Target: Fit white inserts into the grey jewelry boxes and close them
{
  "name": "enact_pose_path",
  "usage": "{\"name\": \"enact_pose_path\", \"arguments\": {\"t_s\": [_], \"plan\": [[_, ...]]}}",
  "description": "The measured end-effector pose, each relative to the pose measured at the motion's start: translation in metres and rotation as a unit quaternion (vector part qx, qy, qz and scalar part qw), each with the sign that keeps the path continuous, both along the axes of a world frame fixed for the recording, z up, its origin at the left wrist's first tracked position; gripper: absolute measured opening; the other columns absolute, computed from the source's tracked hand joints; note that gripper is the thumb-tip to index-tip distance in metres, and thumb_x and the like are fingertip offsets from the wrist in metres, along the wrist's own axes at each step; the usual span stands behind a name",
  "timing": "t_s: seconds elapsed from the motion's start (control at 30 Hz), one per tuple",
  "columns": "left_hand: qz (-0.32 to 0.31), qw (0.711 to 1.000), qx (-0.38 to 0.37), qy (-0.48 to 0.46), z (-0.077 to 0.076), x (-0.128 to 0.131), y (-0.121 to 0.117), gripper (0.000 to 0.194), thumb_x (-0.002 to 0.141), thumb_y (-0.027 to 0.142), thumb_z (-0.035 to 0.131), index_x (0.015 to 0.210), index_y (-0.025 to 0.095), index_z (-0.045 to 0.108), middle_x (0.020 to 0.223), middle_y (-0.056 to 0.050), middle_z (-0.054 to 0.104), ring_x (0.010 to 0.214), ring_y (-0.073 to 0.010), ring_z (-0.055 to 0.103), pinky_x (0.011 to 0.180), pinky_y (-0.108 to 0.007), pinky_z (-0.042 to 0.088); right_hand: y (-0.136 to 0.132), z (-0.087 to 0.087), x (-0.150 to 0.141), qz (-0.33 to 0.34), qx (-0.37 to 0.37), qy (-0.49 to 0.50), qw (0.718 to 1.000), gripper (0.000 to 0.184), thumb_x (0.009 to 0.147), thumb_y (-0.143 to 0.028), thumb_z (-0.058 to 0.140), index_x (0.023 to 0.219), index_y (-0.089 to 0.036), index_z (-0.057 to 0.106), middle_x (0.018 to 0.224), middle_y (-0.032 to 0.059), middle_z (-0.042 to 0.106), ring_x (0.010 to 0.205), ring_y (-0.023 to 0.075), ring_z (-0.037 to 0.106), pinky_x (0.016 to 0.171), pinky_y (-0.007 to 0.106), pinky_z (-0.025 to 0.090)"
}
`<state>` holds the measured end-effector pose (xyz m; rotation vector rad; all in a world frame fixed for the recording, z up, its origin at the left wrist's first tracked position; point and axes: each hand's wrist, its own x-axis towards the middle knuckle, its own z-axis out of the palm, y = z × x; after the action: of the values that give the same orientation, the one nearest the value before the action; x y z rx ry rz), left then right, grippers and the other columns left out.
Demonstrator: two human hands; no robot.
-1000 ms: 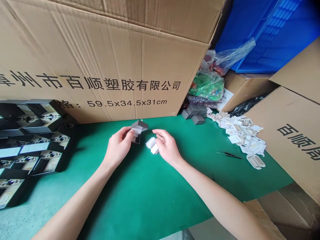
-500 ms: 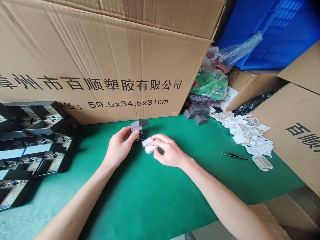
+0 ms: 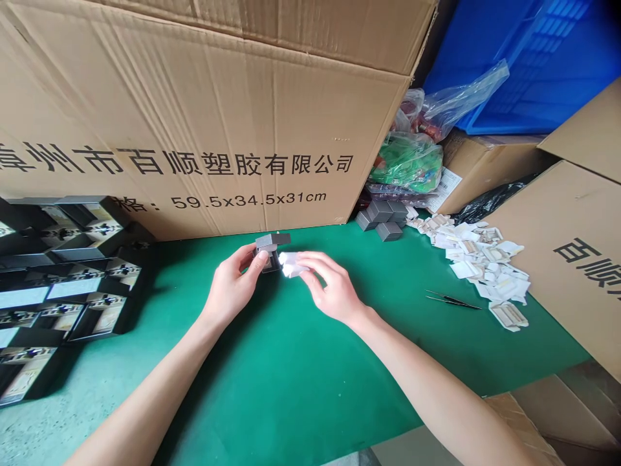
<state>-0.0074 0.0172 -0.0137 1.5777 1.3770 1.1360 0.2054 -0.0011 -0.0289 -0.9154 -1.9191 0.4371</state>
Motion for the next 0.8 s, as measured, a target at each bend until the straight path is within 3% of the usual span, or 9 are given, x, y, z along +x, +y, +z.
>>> {"name": "enact_pose_path", "arguments": {"t_s": [0.17,0.4,0.8], "plan": [[-0.042,0.999,0.005,-0.002,0.002,0.008,-0.007,0.052,0.093,0.056,0.052,0.124,0.015,0.065,0.12,-0.01,0.072,0.105,-0.0264,0.067,0.089,-0.033,0.051,-0.002,0.0,-0.005,0.006,0.022,0.005,1.0,0.024,0.1,-0.018,0.048,0.117,-0.022,0.064,0.122,0.0091,0.067,0.117,0.02,0.063,0.103,0.036,0.053],[-0.042,0.999,-0.003,0.027,0.0,0.011,-0.009,0.049,0.094,0.055,0.051,0.12,0.018,0.068,0.112,-0.007,0.074,0.096,-0.0247,0.067,0.085,-0.031,0.05,-0.004,-0.002,-0.008,0.015,0.021,0.003,1.0,0.025,0.099,-0.017,0.048,0.117,-0.023,0.064,0.122,0.0088,0.067,0.116,0.0206,0.063,0.102,0.038,0.054],[-0.048,0.995,-0.07,-0.059,-0.003,0.011,-0.007,0.056,0.089,0.057,0.059,0.127,0.018,0.068,0.107,-0.007,0.075,0.101,-0.0282,0.067,0.09,-0.037,0.055,-0.003,-0.004,-0.008,-0.008,0.022,-0.024,0.999,0.027,0.101,-0.021,0.047,0.121,-0.023,0.065,0.128,0.0096,0.063,0.119,0.0204,0.062,0.103,0.035,0.053]]}}
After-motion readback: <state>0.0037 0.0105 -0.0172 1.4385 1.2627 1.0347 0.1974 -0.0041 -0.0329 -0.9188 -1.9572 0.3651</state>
